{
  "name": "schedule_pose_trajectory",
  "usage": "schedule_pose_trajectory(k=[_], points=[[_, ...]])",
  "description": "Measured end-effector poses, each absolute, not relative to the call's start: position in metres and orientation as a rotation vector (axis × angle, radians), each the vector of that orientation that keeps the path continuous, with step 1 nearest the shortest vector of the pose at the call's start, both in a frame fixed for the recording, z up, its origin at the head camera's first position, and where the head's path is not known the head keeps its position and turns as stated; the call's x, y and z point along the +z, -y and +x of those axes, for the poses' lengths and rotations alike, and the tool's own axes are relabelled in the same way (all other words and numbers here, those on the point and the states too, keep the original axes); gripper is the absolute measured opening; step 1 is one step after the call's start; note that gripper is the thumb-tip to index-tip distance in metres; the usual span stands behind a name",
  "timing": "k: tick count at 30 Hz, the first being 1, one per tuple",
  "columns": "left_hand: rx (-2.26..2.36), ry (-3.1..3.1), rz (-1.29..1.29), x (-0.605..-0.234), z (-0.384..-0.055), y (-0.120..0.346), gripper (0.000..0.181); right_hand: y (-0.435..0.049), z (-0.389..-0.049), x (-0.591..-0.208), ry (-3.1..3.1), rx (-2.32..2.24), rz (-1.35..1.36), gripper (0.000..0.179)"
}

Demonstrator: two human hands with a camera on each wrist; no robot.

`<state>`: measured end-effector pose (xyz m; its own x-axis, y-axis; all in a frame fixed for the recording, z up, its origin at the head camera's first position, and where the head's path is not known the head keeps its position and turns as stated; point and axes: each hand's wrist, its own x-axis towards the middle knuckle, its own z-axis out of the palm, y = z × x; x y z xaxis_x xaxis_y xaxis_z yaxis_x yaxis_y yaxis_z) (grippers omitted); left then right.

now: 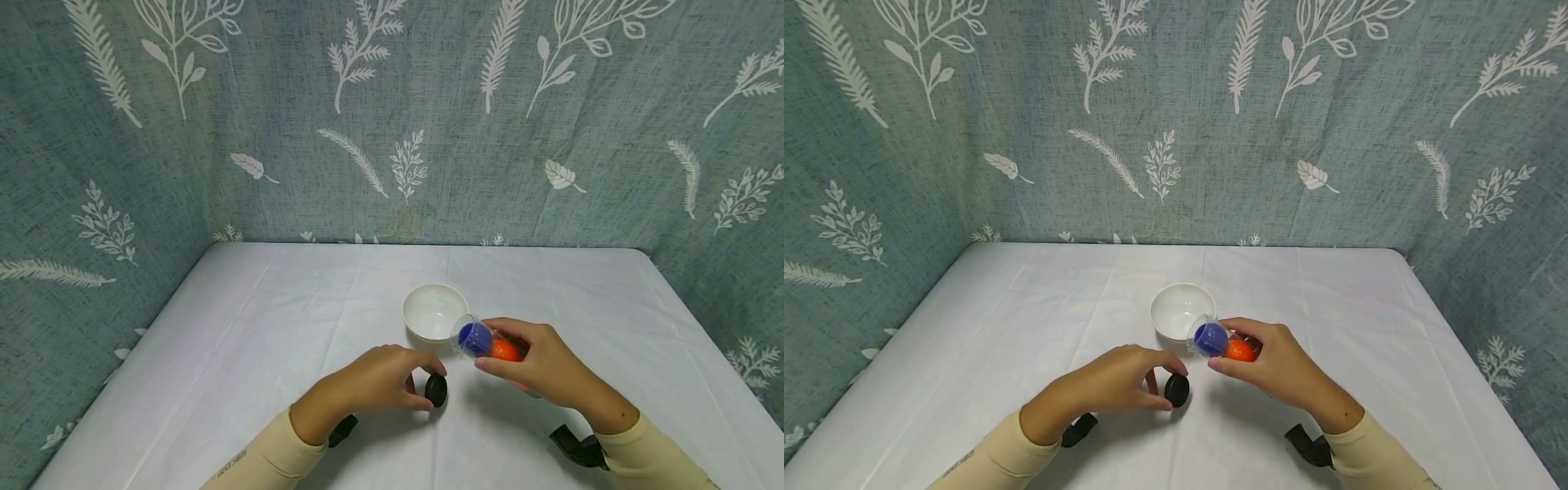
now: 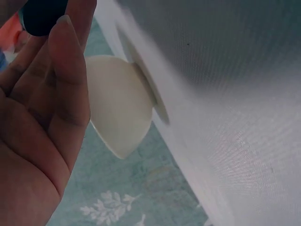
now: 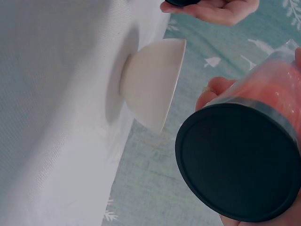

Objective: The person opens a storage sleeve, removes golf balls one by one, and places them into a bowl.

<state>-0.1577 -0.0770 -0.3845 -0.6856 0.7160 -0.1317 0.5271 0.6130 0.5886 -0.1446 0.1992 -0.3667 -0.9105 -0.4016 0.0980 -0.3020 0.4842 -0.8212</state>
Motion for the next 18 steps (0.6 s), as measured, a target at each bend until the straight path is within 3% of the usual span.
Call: schedule_pose_trajectory(k=[18], points=[[0.67, -2.462, 0.947, -0.3866, -0.1572, 0.0768, 0.042, -0.1975, -0.1438, -0.3664, -2.62, -1.398, -0.608, 0.052]])
